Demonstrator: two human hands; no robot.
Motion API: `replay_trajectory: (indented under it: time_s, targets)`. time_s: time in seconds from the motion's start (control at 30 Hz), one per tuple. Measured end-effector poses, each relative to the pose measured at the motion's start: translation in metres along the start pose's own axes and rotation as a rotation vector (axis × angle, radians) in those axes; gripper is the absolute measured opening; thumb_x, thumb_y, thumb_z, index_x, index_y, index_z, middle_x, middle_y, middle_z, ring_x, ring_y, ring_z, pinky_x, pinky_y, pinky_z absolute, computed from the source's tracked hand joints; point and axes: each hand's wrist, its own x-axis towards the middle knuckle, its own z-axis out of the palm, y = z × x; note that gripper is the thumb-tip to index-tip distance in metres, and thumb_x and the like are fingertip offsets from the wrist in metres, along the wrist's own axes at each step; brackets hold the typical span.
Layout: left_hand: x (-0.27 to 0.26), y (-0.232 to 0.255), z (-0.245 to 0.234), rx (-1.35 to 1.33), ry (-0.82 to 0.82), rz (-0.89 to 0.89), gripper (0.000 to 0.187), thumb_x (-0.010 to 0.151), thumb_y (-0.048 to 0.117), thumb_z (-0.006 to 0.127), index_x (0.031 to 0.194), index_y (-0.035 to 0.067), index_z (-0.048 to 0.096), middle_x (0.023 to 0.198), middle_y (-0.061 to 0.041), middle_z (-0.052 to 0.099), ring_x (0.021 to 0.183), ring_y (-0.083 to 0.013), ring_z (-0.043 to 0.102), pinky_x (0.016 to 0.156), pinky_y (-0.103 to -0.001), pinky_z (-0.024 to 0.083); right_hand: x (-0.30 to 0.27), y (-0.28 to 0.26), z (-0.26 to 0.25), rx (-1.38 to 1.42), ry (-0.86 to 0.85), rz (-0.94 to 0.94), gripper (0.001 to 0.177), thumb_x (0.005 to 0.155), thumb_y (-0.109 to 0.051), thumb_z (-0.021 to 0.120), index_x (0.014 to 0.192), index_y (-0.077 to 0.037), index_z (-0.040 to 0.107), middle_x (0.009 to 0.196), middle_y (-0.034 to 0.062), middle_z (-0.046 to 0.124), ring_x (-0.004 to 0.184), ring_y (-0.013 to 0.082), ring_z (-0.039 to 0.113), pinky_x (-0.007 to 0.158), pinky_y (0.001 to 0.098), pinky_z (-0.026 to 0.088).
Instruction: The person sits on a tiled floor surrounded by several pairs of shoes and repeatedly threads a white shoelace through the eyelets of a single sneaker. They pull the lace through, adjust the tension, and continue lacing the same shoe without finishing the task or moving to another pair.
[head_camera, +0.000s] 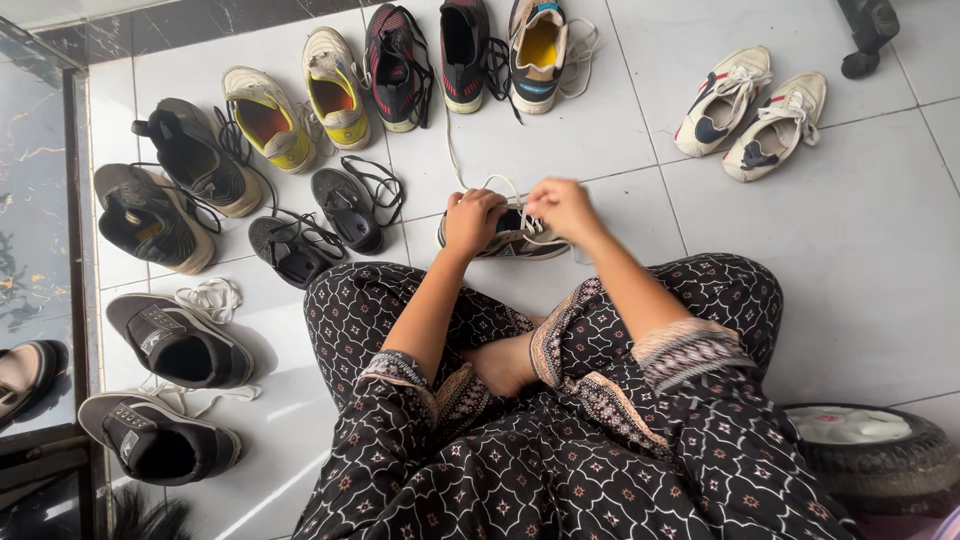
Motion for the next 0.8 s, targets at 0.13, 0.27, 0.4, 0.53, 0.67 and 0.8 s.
replay_trajectory:
  time_s: [0.13, 0.27, 0.4, 0.53, 0.67, 0.8]
  targets:
    - [0.003, -0.015, 0.017, -0.059, -0.015, -0.06, 0.009, 0.09, 0.014, 0.065, 0.092, 0.013, 0.074, 0.095, -0.002, 0.074, 0.094, -0.0242, 0.066, 0.084, -0.041, 0.042, 0.001, 0.041, 0.037, -0.146, 0.138, -0.047, 0.009, 0.083, -0.008, 0.08, 0.09, -0.006, 0.076, 0.08, 0.0036, 0.077, 0.071, 0.0119, 0.073, 0.066, 0.0271, 0.056]
    - [0.001, -0.022, 0.027, -0.067, -0.045, -0.085, 0.01, 0.09, 0.014, 0.065, 0.091, 0.012, 0.074, 0.094, -0.002, 0.074, 0.096, -0.0247, 0.066, 0.085, -0.041, 0.042, 0.005, 0.05, 0.058, -0.176, 0.253, -0.036, 0.019, 0.078, -0.005, 0.083, 0.093, -0.004, 0.07, 0.075, 0.0055, 0.074, 0.065, 0.0144, 0.071, 0.061, 0.0282, 0.054]
    - [0.001, -0.02, 0.027, -0.086, -0.035, -0.109, 0.01, 0.09, 0.015, 0.065, 0.09, 0.011, 0.074, 0.093, -0.004, 0.074, 0.095, -0.0251, 0.066, 0.085, -0.041, 0.042, 0.011, 0.046, 0.072, -0.157, 0.339, -0.073, 0.024, 0.08, -0.001, 0.081, 0.093, -0.004, 0.062, 0.071, 0.0068, 0.072, 0.062, 0.0157, 0.069, 0.058, 0.0304, 0.053]
    - [0.001, -0.018, 0.024, -0.111, -0.034, -0.137, 0.01, 0.091, 0.016, 0.065, 0.089, 0.011, 0.074, 0.094, -0.004, 0.075, 0.095, -0.0252, 0.066, 0.085, -0.041, 0.043, 0.013, 0.04, 0.073, -0.15, 0.379, -0.139, 0.027, 0.079, 0.001, 0.08, 0.094, -0.004, 0.057, 0.07, 0.0065, 0.071, 0.061, 0.0168, 0.07, 0.059, 0.0311, 0.054]
    - [0.003, -0.018, 0.018, -0.148, -0.136, -0.252, 0.018, 0.089, 0.027, 0.068, 0.09, 0.012, 0.077, 0.094, -0.005, 0.074, 0.097, -0.0264, 0.066, 0.087, -0.041, 0.043, 0.012, 0.03, 0.071, -0.231, 0.403, -0.214, 0.029, 0.077, 0.002, 0.079, 0.093, -0.004, 0.056, 0.07, 0.0087, 0.069, 0.062, 0.0227, 0.069, 0.059, 0.0344, 0.053]
    - [0.016, -0.023, 0.017, -0.249, -0.292, -0.464, 0.028, 0.081, 0.038, 0.069, 0.088, 0.014, 0.081, 0.099, -0.002, 0.076, 0.094, -0.0247, 0.069, 0.092, -0.042, 0.04, 0.005, 0.023, 0.07, -0.386, 0.405, -0.455, 0.029, 0.08, 0.005, 0.078, 0.093, -0.006, 0.055, 0.078, 0.009, 0.067, 0.076, 0.0271, 0.067, 0.068, 0.037, 0.053]
